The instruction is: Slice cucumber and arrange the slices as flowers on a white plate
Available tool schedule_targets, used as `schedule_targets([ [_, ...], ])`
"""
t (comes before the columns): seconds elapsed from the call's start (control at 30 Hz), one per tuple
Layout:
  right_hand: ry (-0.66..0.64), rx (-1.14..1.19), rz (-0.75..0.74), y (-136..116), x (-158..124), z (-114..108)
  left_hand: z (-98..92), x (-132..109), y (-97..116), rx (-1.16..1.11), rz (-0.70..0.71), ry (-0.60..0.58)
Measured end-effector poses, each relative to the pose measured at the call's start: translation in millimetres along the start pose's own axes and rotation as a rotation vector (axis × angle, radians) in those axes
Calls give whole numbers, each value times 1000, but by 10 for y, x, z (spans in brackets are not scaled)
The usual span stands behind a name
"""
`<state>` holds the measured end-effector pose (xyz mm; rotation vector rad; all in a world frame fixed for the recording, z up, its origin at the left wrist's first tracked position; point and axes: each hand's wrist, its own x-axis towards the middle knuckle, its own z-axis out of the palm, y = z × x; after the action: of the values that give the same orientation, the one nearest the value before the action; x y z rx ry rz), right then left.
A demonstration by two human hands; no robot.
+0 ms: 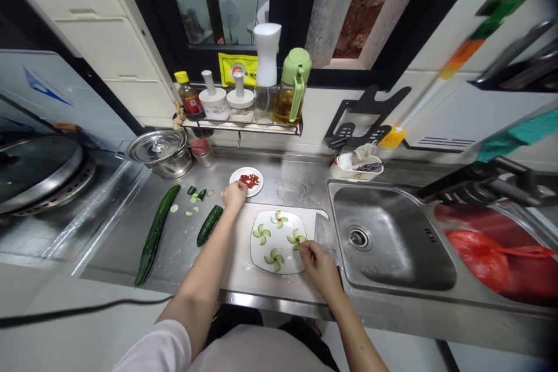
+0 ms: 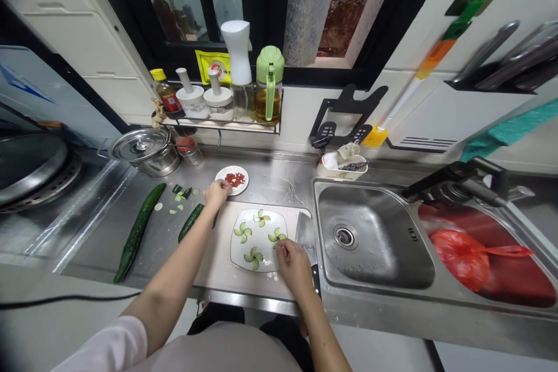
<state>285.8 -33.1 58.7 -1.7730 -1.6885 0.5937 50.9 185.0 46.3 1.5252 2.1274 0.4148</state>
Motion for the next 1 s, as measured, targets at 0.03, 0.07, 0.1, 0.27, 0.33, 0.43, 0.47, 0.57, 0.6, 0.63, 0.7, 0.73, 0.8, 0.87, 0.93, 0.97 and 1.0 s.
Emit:
schedule_targets([
  [0.03, -2, 4, -2, -4, 5, 10, 30, -130, -2, -142, 32, -25],
  [0.07, -2, 8, -3, -12, 13, 20, 73, -280, -6, -283, 81, -78],
  [0.1, -2, 14, -7, -26, 22, 29, 126, -447, -14, -417, 134, -144],
  [0.27, -51, 46, -94, -159, 72, 51, 334, -1274, -90, -844, 224, -510],
  [0.33, -103, 46, -144, -229, 76, 57, 321, -1481, -136, -910, 218, -588],
  [0.43, -174, 33, -195, -327, 52, 77, 223, -1627, -220, -946, 213, -634],
  [0.47, -190, 31, -202, -354, 39, 86, 184, -1646, -251, -942, 221, -637],
  [0.57, -225, 29, -209, -417, 4, 116, 79, -1677, -338, -909, 269, -658],
  [0.6, -233, 28, -212, -430, -4, 127, 52, -1686, -360, -898, 283, -666],
  [0.63, -241, 26, -217, -441, -10, 138, 30, -1696, -379, -888, 294, -671],
  [0.7, -258, 24, -231, -454, -15, 157, -1, -1719, -403, -869, 304, -665],
  [0.73, -260, 24, -239, -458, -14, 165, -11, -1730, -410, -860, 307, -657],
  [0.8, -259, 30, -255, -464, -12, 172, -20, -1750, -420, -852, 313, -650],
  [0.87, -259, 37, -266, -473, -9, 168, -20, -1764, -433, -861, 321, -657],
  [0.93, -272, 42, -277, -483, -10, 161, -15, -1774, -455, -880, 328, -683],
  [0.97, -283, 43, -283, -488, -11, 160, -11, -1778, -468, -885, 331, -695],
  [1.0, -293, 44, -288, -491, -13, 162, -7, -1782, -483, -885, 333, -701],
])
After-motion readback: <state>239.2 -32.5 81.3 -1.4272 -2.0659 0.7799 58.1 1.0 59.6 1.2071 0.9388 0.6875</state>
